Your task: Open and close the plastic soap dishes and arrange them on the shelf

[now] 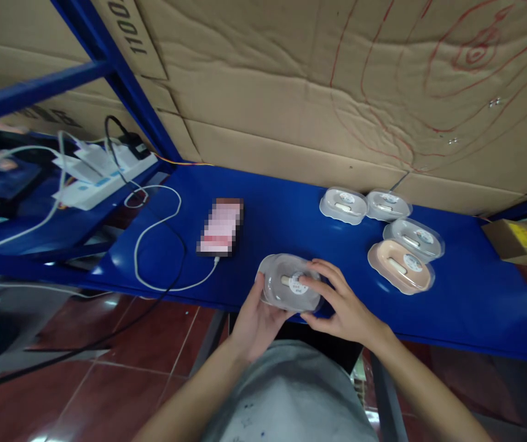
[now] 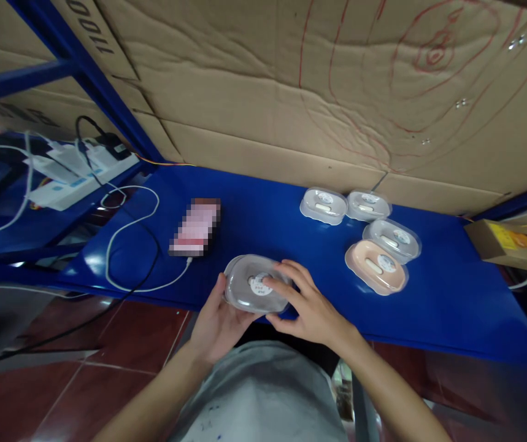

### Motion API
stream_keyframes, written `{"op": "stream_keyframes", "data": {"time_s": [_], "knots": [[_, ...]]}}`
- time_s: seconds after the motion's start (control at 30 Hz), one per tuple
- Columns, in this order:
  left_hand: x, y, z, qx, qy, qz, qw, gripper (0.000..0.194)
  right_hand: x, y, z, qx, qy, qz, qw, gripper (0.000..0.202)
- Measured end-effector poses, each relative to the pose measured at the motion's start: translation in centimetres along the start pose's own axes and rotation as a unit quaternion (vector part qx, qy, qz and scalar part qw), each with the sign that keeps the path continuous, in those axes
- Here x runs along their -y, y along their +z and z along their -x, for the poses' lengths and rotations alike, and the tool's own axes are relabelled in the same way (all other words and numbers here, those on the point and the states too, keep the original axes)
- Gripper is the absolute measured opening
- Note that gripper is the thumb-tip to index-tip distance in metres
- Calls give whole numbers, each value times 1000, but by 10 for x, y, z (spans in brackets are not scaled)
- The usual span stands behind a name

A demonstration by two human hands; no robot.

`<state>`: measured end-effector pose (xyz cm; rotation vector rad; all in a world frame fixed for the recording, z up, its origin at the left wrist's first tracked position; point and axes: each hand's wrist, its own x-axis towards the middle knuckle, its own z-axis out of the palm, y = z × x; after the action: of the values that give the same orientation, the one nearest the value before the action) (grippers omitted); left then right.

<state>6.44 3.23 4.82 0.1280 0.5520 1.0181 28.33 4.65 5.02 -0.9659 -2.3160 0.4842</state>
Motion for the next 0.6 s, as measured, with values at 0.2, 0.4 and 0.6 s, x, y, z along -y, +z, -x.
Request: {"op": "stream_keyframes", "data": {"time_s": [0.2,0.4,0.6], "knots": [[2,-5,-3,8,-7,40,999,48,0,11,3,-24,8,1,1000,82],[-11,4,-9,-69,0,42,997,50,-9,10,-23,12,12,-16,1000,83],[-21,11,14,-89,-62,12,994,68,-31,0,-51,42,-15,10,999,73]]}}
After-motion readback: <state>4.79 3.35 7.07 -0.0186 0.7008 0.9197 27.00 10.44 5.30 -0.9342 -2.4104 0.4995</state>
